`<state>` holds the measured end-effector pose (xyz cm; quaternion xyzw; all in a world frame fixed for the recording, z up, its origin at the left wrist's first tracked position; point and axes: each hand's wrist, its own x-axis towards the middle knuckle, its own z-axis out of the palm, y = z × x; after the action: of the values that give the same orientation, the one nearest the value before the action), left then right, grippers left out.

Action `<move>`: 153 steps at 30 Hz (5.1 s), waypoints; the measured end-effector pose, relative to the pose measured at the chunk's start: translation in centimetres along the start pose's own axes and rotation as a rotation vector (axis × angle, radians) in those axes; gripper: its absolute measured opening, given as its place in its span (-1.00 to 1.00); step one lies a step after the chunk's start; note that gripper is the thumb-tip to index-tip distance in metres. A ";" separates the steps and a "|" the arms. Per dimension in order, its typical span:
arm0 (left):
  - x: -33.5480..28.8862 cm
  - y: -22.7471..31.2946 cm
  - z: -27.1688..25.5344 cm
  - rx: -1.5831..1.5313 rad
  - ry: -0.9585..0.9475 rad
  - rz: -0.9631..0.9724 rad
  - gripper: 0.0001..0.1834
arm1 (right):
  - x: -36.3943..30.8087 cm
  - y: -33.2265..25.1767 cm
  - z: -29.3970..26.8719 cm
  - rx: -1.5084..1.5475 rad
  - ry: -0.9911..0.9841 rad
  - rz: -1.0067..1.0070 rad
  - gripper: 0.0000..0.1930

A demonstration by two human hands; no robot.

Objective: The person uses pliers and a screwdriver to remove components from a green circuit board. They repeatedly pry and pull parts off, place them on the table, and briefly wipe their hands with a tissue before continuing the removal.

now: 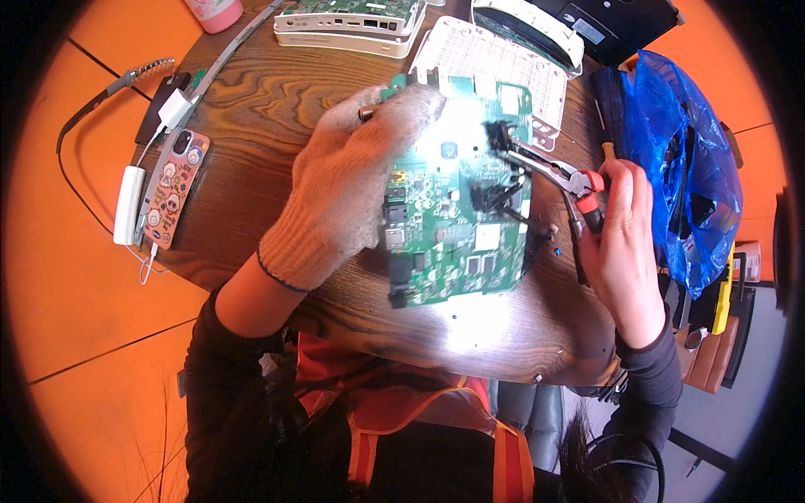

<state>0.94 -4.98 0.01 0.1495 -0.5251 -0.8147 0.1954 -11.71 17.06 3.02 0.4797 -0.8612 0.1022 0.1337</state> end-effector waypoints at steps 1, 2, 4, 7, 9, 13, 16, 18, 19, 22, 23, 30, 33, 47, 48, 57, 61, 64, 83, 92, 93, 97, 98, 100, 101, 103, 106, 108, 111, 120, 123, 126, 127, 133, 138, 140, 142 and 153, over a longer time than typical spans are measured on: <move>0.1 0.0 0.0 0.076 -0.024 0.016 -0.66 | 0.5 0.1 0.0 -0.055 0.020 0.025 -0.48; 0.2 0.0 0.0 0.161 0.005 0.010 -0.67 | 0.9 0.4 -0.3 -0.135 0.090 -0.019 -0.50; 0.4 0.0 0.1 0.116 -0.051 -0.057 -0.66 | 1.7 1.1 -0.8 -0.337 0.181 -0.103 -0.52; 0.6 0.1 0.1 0.165 -0.115 -0.170 -0.67 | 1.8 1.8 -1.2 -0.427 0.212 -0.244 -0.51; 0.7 0.2 0.0 0.071 -0.141 -0.256 -0.69 | 1.4 2.0 -1.5 -0.242 0.059 -0.155 -0.50; 0.7 -0.3 -0.8 0.120 -0.192 -0.119 -0.68 | 0.5 1.7 -2.7 0.124 -0.368 0.113 -0.28; 0.9 -0.7 -1.7 0.499 -0.300 0.088 -0.65 | -0.3 1.3 -4.0 0.133 -0.412 0.098 -0.22; 1.1 -0.8 -2.1 0.720 -0.366 0.255 -0.63 | -0.8 0.9 -4.1 0.088 -0.373 0.149 -0.31; 1.1 -0.8 -2.2 0.844 -0.360 0.367 -0.62 | -0.9 0.8 -3.9 0.079 -0.326 0.125 -0.37; 1.1 -0.8 -1.8 0.594 -0.385 0.076 -0.59 | -1.0 0.6 -3.0 0.003 -0.237 0.064 -0.47; 1.1 -0.9 -1.5 0.343 -0.287 -0.084 -0.60 | -1.0 0.6 -2.7 0.018 -0.256 0.081 -0.45; 0.8 -0.9 -0.4 -0.224 -0.098 -0.343 -0.65 | 0.0 -0.3 -1.3 0.018 -0.299 0.030 -0.39; 0.8 -1.2 -0.3 -0.078 -0.101 -0.271 -0.64 | 0.1 -0.8 -1.0 -0.011 -0.273 -0.025 -0.38; -0.5 0.1 -1.8 1.006 -0.388 0.394 -0.56 | 0.4 0.2 -1.3 -0.259 -0.321 -0.137 -0.54; -0.5 0.0 -1.8 1.069 -0.397 0.430 -0.57 | 0.3 0.3 -1.4 -0.240 -0.321 -0.129 -0.55; -0.5 0.4 -1.6 1.251 -0.325 0.551 -0.64 | -0.8 0.4 -1.2 -0.020 -0.311 -0.112 -0.59; -0.3 1.1 -0.7 0.554 -0.280 -0.099 -0.68 | -1.2 -0.6 -1.6 0.292 -0.514 0.027 -0.60; -1.0 2.2 0.2 0.532 -0.214 0.048 -0.69 | -1.1 -1.3 -2.9 0.354 -0.507 0.062 -0.64; 0.2 0.2 -0.3 0.217 0.105 0.075 -0.62 | -4.8 2.1 -1.0 1.792 -1.169 0.679 -0.60; 0.3 0.3 0.1 0.159 0.094 0.062 -0.68 | -5.4 3.3 -0.8 1.865 -1.260 0.778 -0.46; 0.3 0.2 0.1 0.173 0.083 0.049 -0.69 | -5.3 3.3 -1.0 1.858 -1.259 0.808 -0.45; 0.3 -0.3 -1.4 0.531 0.019 0.247 -0.70 | -5.3 2.8 -1.0 2.150 -1.008 0.776 -0.28; 0.3 -0.6 -1.9 0.695 -0.021 0.439 -0.69 | -5.3 2.5 -0.9 2.259 -0.842 0.799 -0.22; 0.6 -1.1 -2.6 0.680 0.049 0.375 -0.68 | -5.1 1.9 -0.5 2.484 -0.510 0.752 -0.16; 0.7 -1.3 -2.7 0.656 0.053 0.357 -0.67 | -4.8 1.7 -0.2 2.506 -0.322 0.697 -0.17; 0.8 -1.5 -2.3 0.261 0.041 0.177 -0.65 | -4.3 1.5 -0.1 2.457 -0.040 0.636 -0.18; 1.2 -1.1 -1.1 0.035 0.000 -0.039 -0.65 | -3.0 1.9 0.4 2.588 0.095 0.477 -0.23; 0.8 -0.9 -0.4 0.093 -0.027 -0.091 -0.69 | -2.6 2.2 0.4 2.729 0.126 0.420 -0.27; -0.1 -1.4 -0.1 0.159 0.069 0.106 -0.71 | -2.4 2.4 0.5 2.833 0.092 0.348 -0.27; -0.7 -1.2 -2.8 1.100 -0.093 0.432 -0.55 | -2.7 2.3 -0.2 2.845 -0.094 0.381 -0.25; -0.6 -1.1 -3.1 1.357 -0.106 0.636 -0.54 | -2.8 2.4 -0.4 2.851 -0.107 0.370 -0.25; -0.5 -1.0 -3.4 1.517 -0.126 0.764 -0.51 | -2.7 2.4 -0.4 2.889 -0.112 0.339 -0.26; -0.5 -0.9 -3.6 1.500 -0.123 0.739 -0.50 | -2.7 2.4 -0.3 2.877 -0.118 0.331 -0.26; -0.6 -1.3 -3.6 1.305 -0.066 0.588 -0.55 | -2.7 2.2 -0.5 2.818 -0.106 0.373 -0.23; -0.5 -2.0 -3.0 1.125 -0.066 0.374 -0.57 | -2.9 2.3 -0.3 2.724 -0.096 0.382 -0.22; -0.5 -1.6 -2.7 1.218 -0.002 0.258 -0.59 | -3.1 1.9 -0.3 2.407 -0.045 0.369 -0.20; -0.4 -1.0 -2.2 1.445 -0.016 0.398 -0.62 | -3.4 1.3 -0.4 1.814 0.080 0.501 -0.17; 0.1 -1.1 -2.2 1.088 -0.005 0.423 -0.64 | -3.1 1.0 0.7 0.080 -0.096 0.039 -0.33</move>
<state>1.71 -6.40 -1.90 0.1181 -0.8869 -0.3715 0.2478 -11.08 19.86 1.31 0.4723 -0.8710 0.1157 0.0709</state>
